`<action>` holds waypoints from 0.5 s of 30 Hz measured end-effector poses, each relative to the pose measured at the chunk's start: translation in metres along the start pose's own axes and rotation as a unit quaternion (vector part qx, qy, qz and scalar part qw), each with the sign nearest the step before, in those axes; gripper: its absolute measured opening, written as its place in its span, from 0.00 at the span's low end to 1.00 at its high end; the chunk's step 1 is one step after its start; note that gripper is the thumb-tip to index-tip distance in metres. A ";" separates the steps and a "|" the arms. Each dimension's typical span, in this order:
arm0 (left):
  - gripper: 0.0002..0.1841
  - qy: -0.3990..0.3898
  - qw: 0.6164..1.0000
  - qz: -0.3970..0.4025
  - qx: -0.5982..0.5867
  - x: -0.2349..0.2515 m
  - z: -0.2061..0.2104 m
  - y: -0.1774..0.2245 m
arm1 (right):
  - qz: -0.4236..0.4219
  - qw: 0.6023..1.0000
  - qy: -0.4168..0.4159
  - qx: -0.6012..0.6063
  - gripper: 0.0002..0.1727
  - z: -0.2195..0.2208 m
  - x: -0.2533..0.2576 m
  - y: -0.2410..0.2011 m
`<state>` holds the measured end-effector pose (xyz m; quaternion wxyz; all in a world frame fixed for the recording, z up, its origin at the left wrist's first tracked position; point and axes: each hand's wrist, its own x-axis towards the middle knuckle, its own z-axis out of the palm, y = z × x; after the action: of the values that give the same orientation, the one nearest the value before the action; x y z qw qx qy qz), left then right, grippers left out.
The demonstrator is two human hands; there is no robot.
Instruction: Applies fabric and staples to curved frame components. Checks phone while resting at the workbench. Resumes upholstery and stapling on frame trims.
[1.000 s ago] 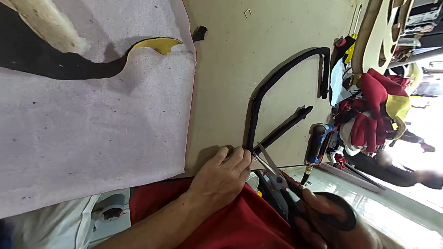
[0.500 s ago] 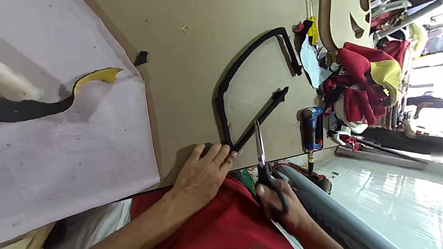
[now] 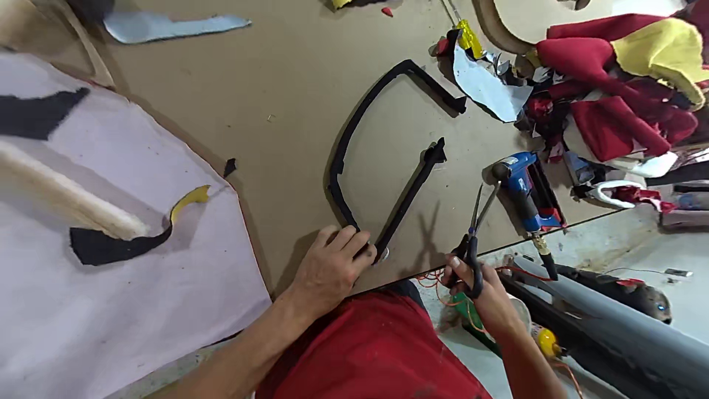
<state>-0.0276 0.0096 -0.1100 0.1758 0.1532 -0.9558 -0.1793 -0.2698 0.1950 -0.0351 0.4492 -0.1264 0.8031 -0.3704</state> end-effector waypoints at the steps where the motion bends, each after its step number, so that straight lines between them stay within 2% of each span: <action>1: 0.11 -0.004 1.000 0.019 0.006 0.003 -0.001 -0.004 | 0.002 1.000 -0.003 -0.006 0.21 -0.001 0.001 0.001; 6: 0.10 -0.059 0.994 0.091 -0.005 0.024 0.001 -0.013 | 0.007 0.999 -0.035 -0.025 0.22 -0.008 0.006 -0.002; 10: 0.11 -0.085 0.992 0.094 -0.029 0.034 0.009 0.008 | -0.011 0.999 -0.036 -0.003 0.25 -0.017 0.013 -0.004; 15: 0.14 0.000 0.999 0.046 -0.003 0.036 0.032 0.033 | -0.020 0.999 -0.030 -0.027 0.23 -0.037 0.031 -0.012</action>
<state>-0.0796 0.0356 -0.1147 0.1840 0.1085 -0.9614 -0.1735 -0.3190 0.1879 -0.0337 0.4617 -0.1660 0.7964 -0.3536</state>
